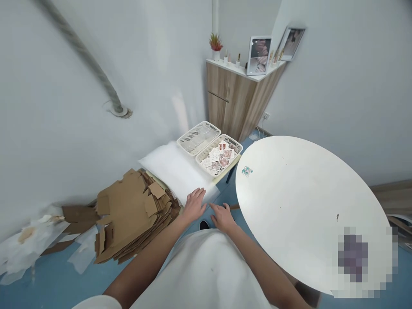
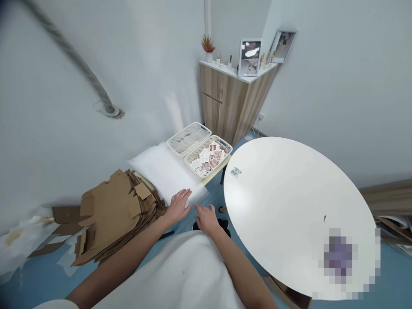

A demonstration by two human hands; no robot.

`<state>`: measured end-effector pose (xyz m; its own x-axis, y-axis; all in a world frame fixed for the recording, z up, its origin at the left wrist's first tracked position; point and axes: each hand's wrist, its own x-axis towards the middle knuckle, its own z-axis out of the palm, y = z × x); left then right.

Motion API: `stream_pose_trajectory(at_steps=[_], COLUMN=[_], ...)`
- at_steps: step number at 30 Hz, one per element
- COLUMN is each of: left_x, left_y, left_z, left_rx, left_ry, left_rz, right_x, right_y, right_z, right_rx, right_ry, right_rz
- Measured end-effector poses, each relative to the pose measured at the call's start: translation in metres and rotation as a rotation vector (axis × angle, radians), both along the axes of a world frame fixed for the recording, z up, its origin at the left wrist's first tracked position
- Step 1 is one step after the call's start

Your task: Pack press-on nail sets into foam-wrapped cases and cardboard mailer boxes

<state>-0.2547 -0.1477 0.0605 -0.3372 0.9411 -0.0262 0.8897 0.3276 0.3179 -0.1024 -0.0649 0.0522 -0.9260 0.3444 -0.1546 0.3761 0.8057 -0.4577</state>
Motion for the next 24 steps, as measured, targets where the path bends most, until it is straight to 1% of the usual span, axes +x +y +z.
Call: stream_pose_trajectory(at_steps=[2,5,10,14,19,24], left_x=[-0.007,-0.019,-0.035,-0.048,-0.084,-0.132], left_y=[-0.005,-0.006,0.0,0.011,0.033,0.069], left_z=[0.005,0.013,0.02,0.02,0.018,0.016], left_rx=[0.023,0.058,0.118,0.13,0.131,0.064], left_ry=[0.003,-0.008,-0.053,-0.08,-0.083,-0.084], left_rz=[0.013,0.047,0.117,0.142,0.182,0.221], right_x=[-0.01,-0.026,-0.061,-0.094,-0.136,-0.181], right_y=[-0.006,-0.003,0.022,0.047,0.082,0.122], right_z=[0.004,0.013,0.032,0.042,0.039,0.027], right_rx=[0.001,0.024,0.077,0.056,-0.052,-0.145], right_ry=[0.001,-0.005,0.046,0.052,0.075,0.097], right_rz=[0.054,0.125,0.133,0.133,0.118,0.123])
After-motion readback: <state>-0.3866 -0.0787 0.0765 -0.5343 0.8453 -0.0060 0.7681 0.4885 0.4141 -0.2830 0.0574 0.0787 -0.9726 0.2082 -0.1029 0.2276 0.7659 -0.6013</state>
